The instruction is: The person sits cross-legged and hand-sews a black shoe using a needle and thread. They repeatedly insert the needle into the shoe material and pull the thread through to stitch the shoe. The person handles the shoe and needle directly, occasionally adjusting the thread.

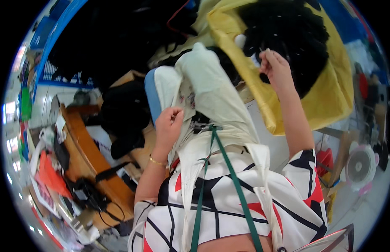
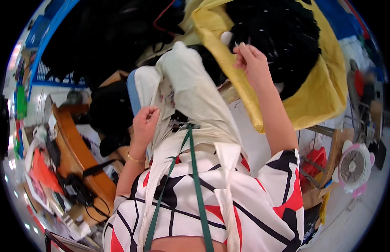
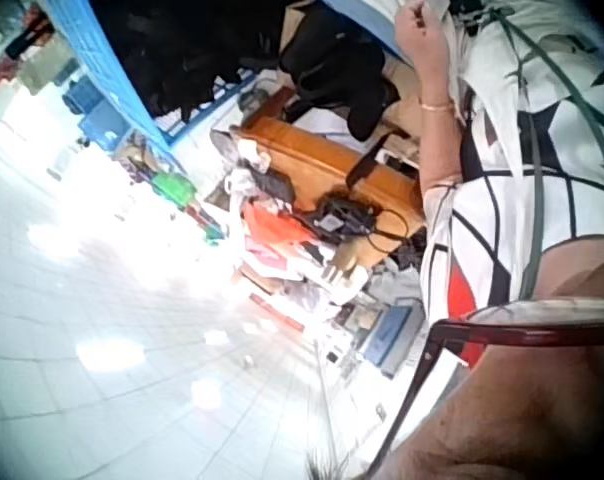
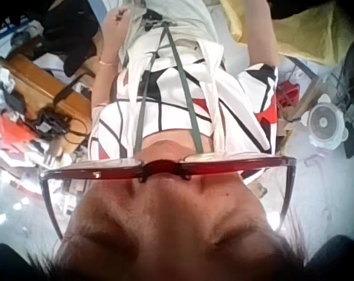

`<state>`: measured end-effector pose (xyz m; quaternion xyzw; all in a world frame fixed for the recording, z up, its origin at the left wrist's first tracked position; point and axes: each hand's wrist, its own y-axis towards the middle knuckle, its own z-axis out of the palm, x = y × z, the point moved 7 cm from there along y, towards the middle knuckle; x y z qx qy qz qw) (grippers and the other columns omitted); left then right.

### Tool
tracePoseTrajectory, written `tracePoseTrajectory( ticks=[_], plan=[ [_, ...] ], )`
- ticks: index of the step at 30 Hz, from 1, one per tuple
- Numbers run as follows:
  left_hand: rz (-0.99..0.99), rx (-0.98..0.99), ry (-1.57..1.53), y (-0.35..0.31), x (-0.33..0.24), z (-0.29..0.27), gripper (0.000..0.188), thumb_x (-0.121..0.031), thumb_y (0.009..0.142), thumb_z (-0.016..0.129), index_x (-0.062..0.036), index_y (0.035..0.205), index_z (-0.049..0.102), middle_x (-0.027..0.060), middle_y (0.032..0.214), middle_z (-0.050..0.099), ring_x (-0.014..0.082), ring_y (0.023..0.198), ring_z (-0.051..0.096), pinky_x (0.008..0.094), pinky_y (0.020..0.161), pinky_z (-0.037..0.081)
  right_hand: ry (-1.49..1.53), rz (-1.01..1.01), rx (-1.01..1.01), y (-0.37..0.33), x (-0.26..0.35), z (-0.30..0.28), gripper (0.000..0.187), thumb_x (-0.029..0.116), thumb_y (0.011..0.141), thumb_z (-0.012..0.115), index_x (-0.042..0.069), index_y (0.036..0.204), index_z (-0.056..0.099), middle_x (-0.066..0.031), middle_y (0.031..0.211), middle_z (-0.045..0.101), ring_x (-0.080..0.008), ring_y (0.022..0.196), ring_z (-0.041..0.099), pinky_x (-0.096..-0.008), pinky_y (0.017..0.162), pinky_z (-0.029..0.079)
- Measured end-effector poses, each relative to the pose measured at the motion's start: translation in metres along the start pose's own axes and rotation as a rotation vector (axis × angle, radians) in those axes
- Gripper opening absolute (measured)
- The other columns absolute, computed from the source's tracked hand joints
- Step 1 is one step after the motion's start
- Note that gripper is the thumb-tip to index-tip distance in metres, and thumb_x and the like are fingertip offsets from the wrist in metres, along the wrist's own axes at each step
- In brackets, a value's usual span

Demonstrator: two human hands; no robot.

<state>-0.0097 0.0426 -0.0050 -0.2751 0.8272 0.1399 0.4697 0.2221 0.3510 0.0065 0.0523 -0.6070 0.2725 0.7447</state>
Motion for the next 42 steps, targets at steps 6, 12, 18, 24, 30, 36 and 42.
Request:
tracePoseTrajectory(
  ticks=[6, 12, 18, 24, 30, 36, 42],
  plan=[
    [-0.051, 0.074, 0.049, 0.003, 0.023, -0.001, 0.013, -0.013, 0.089, 0.065, -0.0011, 0.094, 0.067, 0.0124, 0.085, 0.065, 0.0256, 0.075, 0.062, 0.0346, 0.070, 0.050, -0.229, 0.178, 0.178, -0.049, -0.076, 0.047, 0.022, 0.021, 0.099, 0.061, 0.000, 0.093, 0.067, 0.0019, 0.074, 0.057, -0.0054, 0.066, 0.053, -0.0230, 0.064, 0.051],
    [0.128, 0.309, 0.267, 0.009, 0.025, 0.049, 0.015, -0.016, 0.085, 0.063, -0.0045, 0.093, 0.068, 0.0139, 0.089, 0.063, 0.0345, 0.090, 0.062, 0.0434, 0.078, 0.051, -0.381, 0.157, 0.337, -0.072, -0.102, 0.080, 0.014, 0.016, 0.097, 0.063, 0.002, 0.096, 0.067, 0.0030, 0.081, 0.059, -0.0049, 0.073, 0.053, -0.0218, 0.069, 0.048],
    [0.108, 0.507, 0.442, 0.012, 0.036, 0.072, 0.017, -0.015, 0.084, 0.065, -0.0045, 0.096, 0.068, 0.0131, 0.089, 0.062, 0.0349, 0.091, 0.062, 0.0432, 0.080, 0.050, -0.604, -0.015, 0.448, -0.086, -0.107, 0.101, 0.014, 0.013, 0.094, 0.065, -0.001, 0.095, 0.065, -0.0018, 0.079, 0.060, -0.0083, 0.073, 0.051, -0.0247, 0.067, 0.045],
    [-0.153, 0.184, -0.067, 0.031, 0.040, 0.027, 0.011, -0.014, 0.089, 0.065, -0.0033, 0.092, 0.063, 0.0087, 0.081, 0.066, 0.0208, 0.070, 0.060, 0.0335, 0.067, 0.051, -0.716, -0.065, 0.465, -0.090, -0.098, 0.109, 0.013, 0.012, 0.093, 0.066, -0.001, 0.096, 0.065, -0.0048, 0.079, 0.060, -0.0108, 0.071, 0.051, -0.0264, 0.066, 0.045],
    [-0.216, 0.168, -0.339, 0.021, 0.035, 0.003, 0.012, -0.015, 0.099, 0.060, -0.0036, 0.097, 0.060, -0.0018, 0.084, 0.061, 0.0047, 0.072, 0.054, 0.0212, 0.064, 0.049, -0.642, -0.029, 0.463, -0.093, -0.099, 0.130, 0.017, 0.015, 0.093, 0.068, -0.002, 0.097, 0.065, -0.0044, 0.081, 0.060, -0.0103, 0.071, 0.052, -0.0258, 0.065, 0.045],
    [-0.260, 0.220, -0.591, -0.002, 0.024, 0.003, 0.013, -0.019, 0.099, 0.062, -0.0063, 0.097, 0.059, -0.0032, 0.083, 0.059, 0.0049, 0.066, 0.055, 0.0204, 0.057, 0.048, -0.410, 0.092, 0.629, -0.100, -0.110, 0.167, 0.019, 0.018, 0.095, 0.068, -0.001, 0.101, 0.066, 0.0019, 0.083, 0.061, -0.0053, 0.072, 0.051, -0.0213, 0.065, 0.044],
    [-0.565, 0.274, -0.956, -0.022, 0.024, 0.006, 0.022, -0.027, 0.101, 0.058, -0.0065, 0.104, 0.062, 0.0028, 0.082, 0.065, 0.0079, 0.060, 0.059, 0.0209, 0.051, 0.049, -0.250, 0.050, 0.509, -0.111, -0.106, 0.171, 0.012, 0.010, 0.092, 0.069, 0.001, 0.100, 0.067, 0.0012, 0.080, 0.060, -0.0078, 0.070, 0.053, -0.0239, 0.062, 0.043]
  ],
)
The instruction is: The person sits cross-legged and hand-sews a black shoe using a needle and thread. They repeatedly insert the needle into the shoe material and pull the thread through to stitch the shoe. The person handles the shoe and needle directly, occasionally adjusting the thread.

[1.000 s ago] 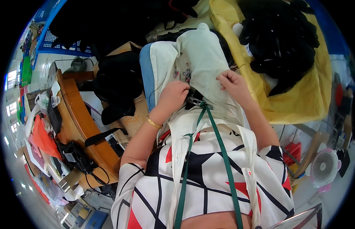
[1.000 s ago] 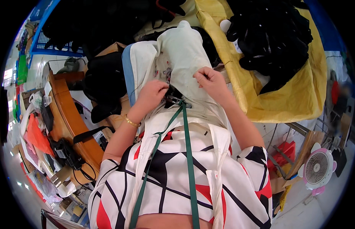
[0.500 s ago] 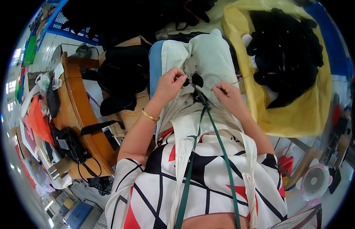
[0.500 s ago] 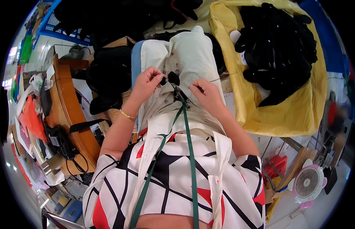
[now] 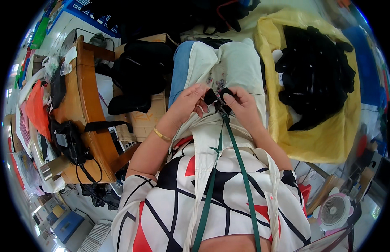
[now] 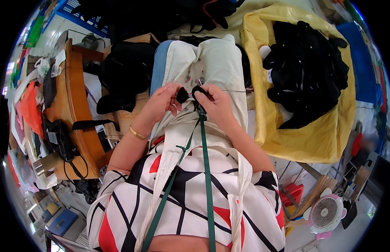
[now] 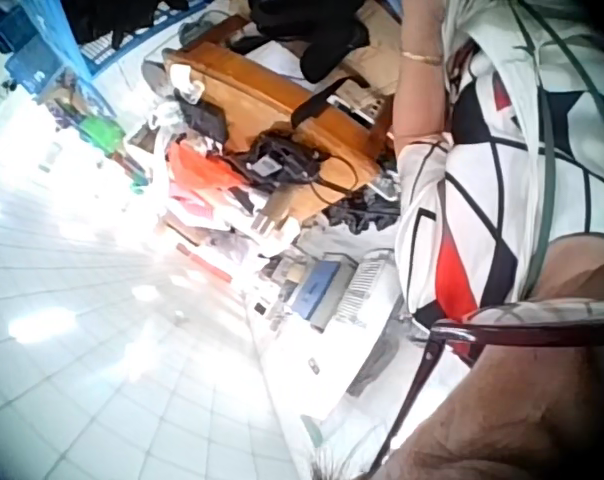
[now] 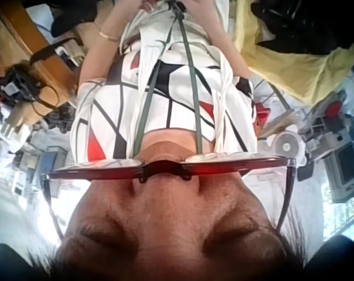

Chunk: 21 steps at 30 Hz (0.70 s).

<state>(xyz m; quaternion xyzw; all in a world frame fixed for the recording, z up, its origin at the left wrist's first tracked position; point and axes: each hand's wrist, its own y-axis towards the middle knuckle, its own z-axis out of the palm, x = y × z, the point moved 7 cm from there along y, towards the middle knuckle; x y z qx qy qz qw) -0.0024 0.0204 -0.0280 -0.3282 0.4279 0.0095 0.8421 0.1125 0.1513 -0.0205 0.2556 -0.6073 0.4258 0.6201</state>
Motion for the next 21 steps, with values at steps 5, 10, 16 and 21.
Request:
tracePoseTrajectory(
  ticks=[5, 10, 16, 21],
  plan=[
    [-0.218, 0.315, -0.032, -0.005, 0.023, 0.005, 0.027, -0.029, 0.102, 0.056, -0.0037, 0.104, 0.066, 0.0065, 0.078, 0.068, 0.0087, 0.060, 0.061, 0.0214, 0.051, 0.049, -0.676, -0.696, 0.063, -0.022, 0.054, 0.016, 0.024, 0.002, 0.083, 0.072, 0.002, 0.106, 0.066, -0.0082, 0.079, 0.056, -0.0225, 0.071, 0.056, -0.0322, 0.060, 0.044],
    [0.037, 0.162, 0.177, -0.012, -0.001, 0.010, 0.019, -0.022, 0.098, 0.063, -0.0033, 0.098, 0.068, 0.0019, 0.078, 0.067, 0.0052, 0.062, 0.059, 0.0186, 0.056, 0.047, -0.605, -0.564, -0.007, -0.029, 0.063, 0.012, 0.025, 0.004, 0.084, 0.072, 0.002, 0.108, 0.066, -0.0086, 0.084, 0.058, -0.0221, 0.074, 0.057, -0.0330, 0.062, 0.045],
    [0.448, 0.011, 0.577, -0.027, -0.012, 0.018, 0.019, -0.013, 0.093, 0.070, -0.0030, 0.109, 0.069, -0.0048, 0.088, 0.061, 0.0007, 0.073, 0.049, 0.0176, 0.063, 0.042, -0.262, -0.139, 0.060, -0.022, 0.009, -0.002, 0.021, 0.008, 0.087, 0.071, 0.001, 0.107, 0.066, -0.0080, 0.081, 0.059, -0.0179, 0.073, 0.057, -0.0287, 0.065, 0.046],
    [0.311, 0.081, 0.482, -0.032, 0.003, 0.009, 0.019, -0.012, 0.093, 0.069, -0.0017, 0.109, 0.068, -0.0032, 0.092, 0.061, 0.0030, 0.076, 0.051, 0.0193, 0.066, 0.043, -0.609, -0.364, 0.150, -0.035, 0.043, 0.012, 0.016, 0.008, 0.091, 0.067, 0.003, 0.106, 0.067, -0.0086, 0.081, 0.060, -0.0184, 0.075, 0.060, -0.0273, 0.071, 0.048]
  ],
)
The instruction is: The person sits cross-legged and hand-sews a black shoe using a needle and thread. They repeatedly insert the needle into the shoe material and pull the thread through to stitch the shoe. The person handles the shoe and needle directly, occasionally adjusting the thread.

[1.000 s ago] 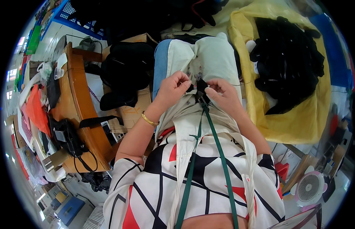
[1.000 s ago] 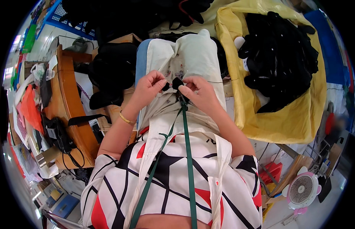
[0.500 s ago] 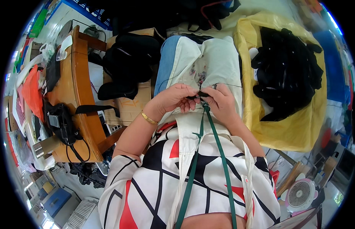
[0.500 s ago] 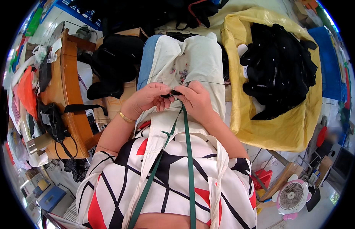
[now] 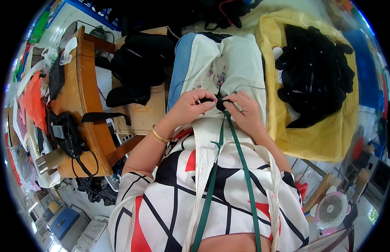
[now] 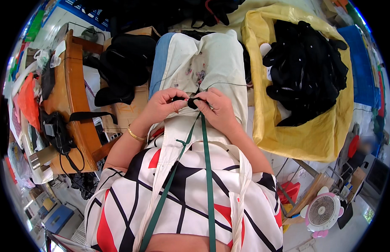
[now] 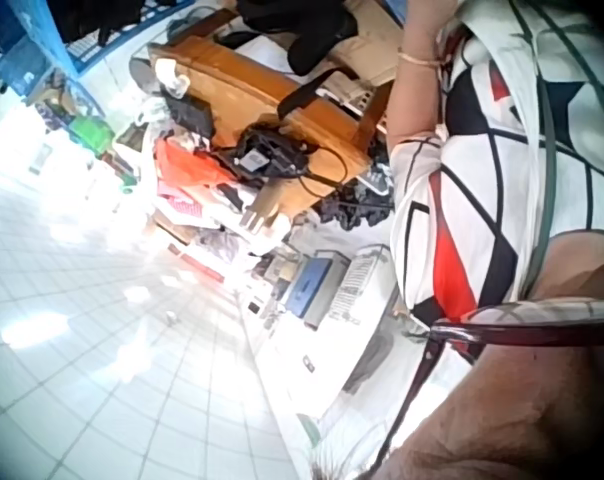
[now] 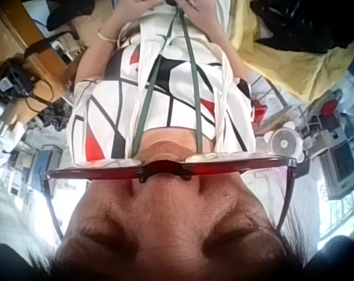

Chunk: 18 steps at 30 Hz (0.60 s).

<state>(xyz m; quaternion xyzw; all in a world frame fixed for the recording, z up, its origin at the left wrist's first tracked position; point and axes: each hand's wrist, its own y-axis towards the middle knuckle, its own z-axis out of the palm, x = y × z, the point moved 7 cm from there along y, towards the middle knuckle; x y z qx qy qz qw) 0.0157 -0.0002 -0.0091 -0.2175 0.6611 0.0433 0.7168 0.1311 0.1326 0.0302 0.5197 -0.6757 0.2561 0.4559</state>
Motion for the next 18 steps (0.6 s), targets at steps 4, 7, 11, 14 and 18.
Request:
tracePoseTrajectory(
  ticks=[4, 7, 11, 14, 18],
  plan=[
    [0.149, -0.032, 0.257, -0.010, -0.028, 0.003, 0.017, -0.008, 0.090, 0.069, -0.0034, 0.106, 0.069, 0.0017, 0.092, 0.064, 0.0097, 0.079, 0.056, 0.0231, 0.071, 0.045, 0.234, 0.131, -0.032, -0.006, -0.013, -0.001, 0.013, 0.006, 0.094, 0.063, 0.003, 0.106, 0.066, -0.0046, 0.080, 0.060, -0.0140, 0.077, 0.061, -0.0259, 0.072, 0.048],
    [0.316, -0.052, 0.327, -0.014, -0.033, 0.003, 0.018, -0.003, 0.085, 0.072, -0.0047, 0.103, 0.070, 0.0054, 0.096, 0.066, 0.0172, 0.087, 0.060, 0.0276, 0.079, 0.048, 0.454, 0.354, 0.087, -0.006, -0.011, -0.008, 0.011, 0.005, 0.097, 0.059, 0.001, 0.105, 0.066, 0.0004, 0.086, 0.064, -0.0085, 0.082, 0.062, -0.0227, 0.074, 0.049],
    [0.396, -0.056, 0.364, -0.019, -0.041, 0.008, 0.021, 0.001, 0.081, 0.074, -0.0062, 0.101, 0.071, 0.0063, 0.101, 0.067, 0.0211, 0.096, 0.062, 0.0307, 0.085, 0.050, 0.291, 0.295, 0.261, -0.006, -0.002, -0.009, 0.011, 0.007, 0.095, 0.063, 0.001, 0.102, 0.068, -0.0038, 0.081, 0.068, -0.0093, 0.073, 0.062, -0.0243, 0.068, 0.050],
    [0.406, -0.025, 0.375, -0.021, -0.043, 0.011, 0.022, 0.001, 0.080, 0.075, -0.0067, 0.100, 0.071, 0.0064, 0.103, 0.067, 0.0210, 0.099, 0.062, 0.0311, 0.086, 0.051, 0.124, 0.228, 0.363, -0.006, 0.005, -0.008, 0.012, 0.009, 0.092, 0.065, 0.006, 0.103, 0.069, -0.0061, 0.076, 0.067, -0.0146, 0.066, 0.063, -0.0274, 0.063, 0.049],
    [0.399, 0.000, 0.375, -0.022, -0.044, 0.014, 0.021, 0.000, 0.081, 0.075, -0.0065, 0.100, 0.071, 0.0067, 0.105, 0.066, 0.0213, 0.099, 0.062, 0.0308, 0.086, 0.052, 0.113, 0.104, 0.371, -0.006, 0.009, -0.005, 0.014, 0.010, 0.090, 0.065, 0.007, 0.103, 0.070, -0.0091, 0.074, 0.067, -0.0211, 0.062, 0.062, -0.0295, 0.060, 0.048]
  ],
)
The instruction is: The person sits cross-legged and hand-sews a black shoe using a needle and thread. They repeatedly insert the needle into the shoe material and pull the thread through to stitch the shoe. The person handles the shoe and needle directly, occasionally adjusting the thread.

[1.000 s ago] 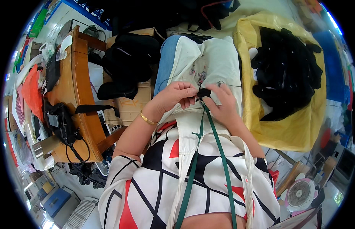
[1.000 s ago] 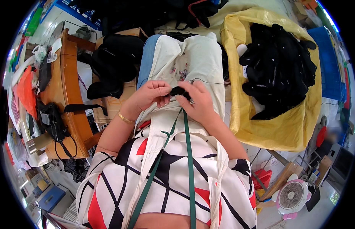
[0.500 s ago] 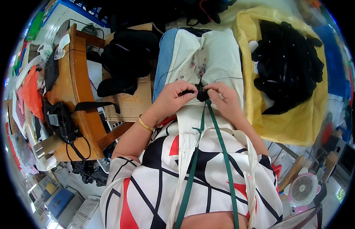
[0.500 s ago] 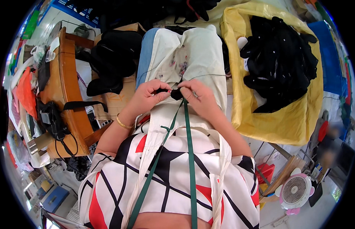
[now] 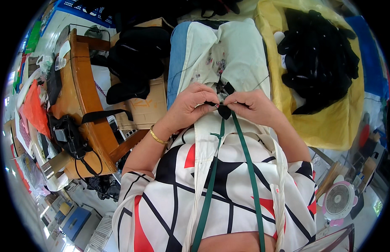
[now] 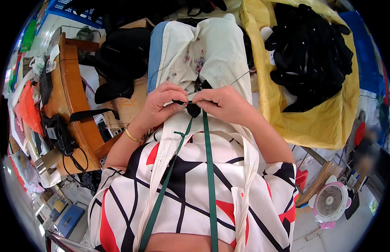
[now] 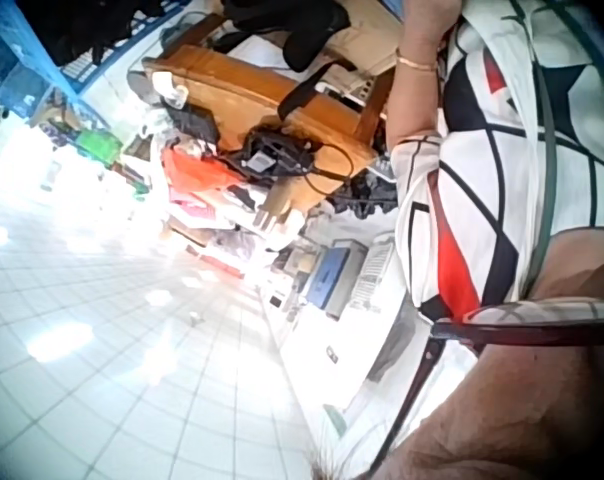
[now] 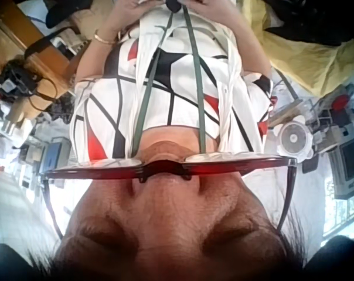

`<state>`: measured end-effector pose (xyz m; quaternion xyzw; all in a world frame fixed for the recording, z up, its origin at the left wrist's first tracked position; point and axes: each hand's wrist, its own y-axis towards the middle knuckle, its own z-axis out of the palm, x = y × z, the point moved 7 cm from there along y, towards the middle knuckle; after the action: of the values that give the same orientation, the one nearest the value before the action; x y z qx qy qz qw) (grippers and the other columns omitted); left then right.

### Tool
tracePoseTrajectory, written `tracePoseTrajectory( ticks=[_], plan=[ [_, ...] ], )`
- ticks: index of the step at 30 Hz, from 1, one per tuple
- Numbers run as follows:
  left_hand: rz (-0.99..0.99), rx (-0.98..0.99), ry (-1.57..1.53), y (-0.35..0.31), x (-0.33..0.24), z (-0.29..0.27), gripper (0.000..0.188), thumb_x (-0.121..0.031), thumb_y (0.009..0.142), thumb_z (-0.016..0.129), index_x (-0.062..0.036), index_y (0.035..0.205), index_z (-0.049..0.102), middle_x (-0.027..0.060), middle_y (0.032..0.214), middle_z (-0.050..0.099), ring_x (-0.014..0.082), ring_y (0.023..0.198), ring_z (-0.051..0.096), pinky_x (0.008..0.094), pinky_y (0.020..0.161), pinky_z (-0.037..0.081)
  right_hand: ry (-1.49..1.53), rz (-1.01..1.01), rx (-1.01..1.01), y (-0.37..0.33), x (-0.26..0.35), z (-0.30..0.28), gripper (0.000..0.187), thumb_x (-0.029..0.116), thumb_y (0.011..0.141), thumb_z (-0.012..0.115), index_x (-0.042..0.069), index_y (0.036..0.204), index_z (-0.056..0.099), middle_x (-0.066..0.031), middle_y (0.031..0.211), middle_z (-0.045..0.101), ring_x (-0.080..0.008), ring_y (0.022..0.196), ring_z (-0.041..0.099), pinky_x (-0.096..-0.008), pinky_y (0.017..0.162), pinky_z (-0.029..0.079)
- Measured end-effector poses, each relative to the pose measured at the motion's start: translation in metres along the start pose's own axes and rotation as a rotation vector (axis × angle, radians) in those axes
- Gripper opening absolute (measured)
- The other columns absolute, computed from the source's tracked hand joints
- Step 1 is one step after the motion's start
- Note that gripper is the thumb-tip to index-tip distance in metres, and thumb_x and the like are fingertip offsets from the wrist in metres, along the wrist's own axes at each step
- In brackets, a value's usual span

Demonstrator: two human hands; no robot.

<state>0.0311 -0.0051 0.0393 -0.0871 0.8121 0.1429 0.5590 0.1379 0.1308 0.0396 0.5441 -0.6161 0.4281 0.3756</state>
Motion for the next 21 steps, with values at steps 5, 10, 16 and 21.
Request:
tracePoseTrajectory(
  ticks=[5, 10, 16, 21],
  plan=[
    [-0.003, 0.000, 0.000, -0.001, 0.000, 0.000, 0.021, 0.000, 0.081, 0.075, -0.0067, 0.100, 0.071, 0.0069, 0.106, 0.066, 0.0212, 0.100, 0.062, 0.0307, 0.086, 0.052, 0.006, -0.024, 0.024, -0.001, -0.001, 0.001, 0.016, 0.008, 0.089, 0.065, 0.006, 0.104, 0.070, -0.0094, 0.075, 0.067, -0.0215, 0.062, 0.062, -0.0296, 0.060, 0.049],
    [0.001, 0.002, -0.015, -0.002, 0.002, 0.000, 0.020, -0.001, 0.081, 0.075, -0.0066, 0.100, 0.071, 0.0068, 0.106, 0.066, 0.0215, 0.100, 0.062, 0.0310, 0.086, 0.052, 0.032, -0.031, 0.062, -0.001, 0.000, 0.002, 0.017, 0.006, 0.090, 0.064, 0.006, 0.106, 0.070, -0.0089, 0.080, 0.069, -0.0200, 0.066, 0.063, -0.0280, 0.065, 0.050],
    [-0.041, 0.029, -0.167, -0.003, 0.005, 0.006, 0.020, 0.001, 0.083, 0.073, -0.0046, 0.101, 0.069, 0.0071, 0.105, 0.067, 0.0215, 0.100, 0.061, 0.0310, 0.088, 0.050, 0.188, 0.010, 0.065, 0.000, -0.011, 0.011, 0.013, 0.005, 0.093, 0.063, 0.004, 0.106, 0.068, -0.0064, 0.090, 0.072, -0.0180, 0.077, 0.066, -0.0273, 0.073, 0.052],
    [-0.046, 0.035, -0.259, -0.007, 0.010, 0.014, 0.021, 0.002, 0.081, 0.072, -0.0058, 0.101, 0.069, 0.0052, 0.097, 0.066, 0.0225, 0.099, 0.061, 0.0315, 0.086, 0.050, 0.148, -0.030, 0.056, 0.000, -0.011, 0.017, 0.011, 0.006, 0.093, 0.064, 0.005, 0.103, 0.067, -0.0073, 0.089, 0.071, -0.0192, 0.078, 0.067, -0.0280, 0.073, 0.052]
  ],
)
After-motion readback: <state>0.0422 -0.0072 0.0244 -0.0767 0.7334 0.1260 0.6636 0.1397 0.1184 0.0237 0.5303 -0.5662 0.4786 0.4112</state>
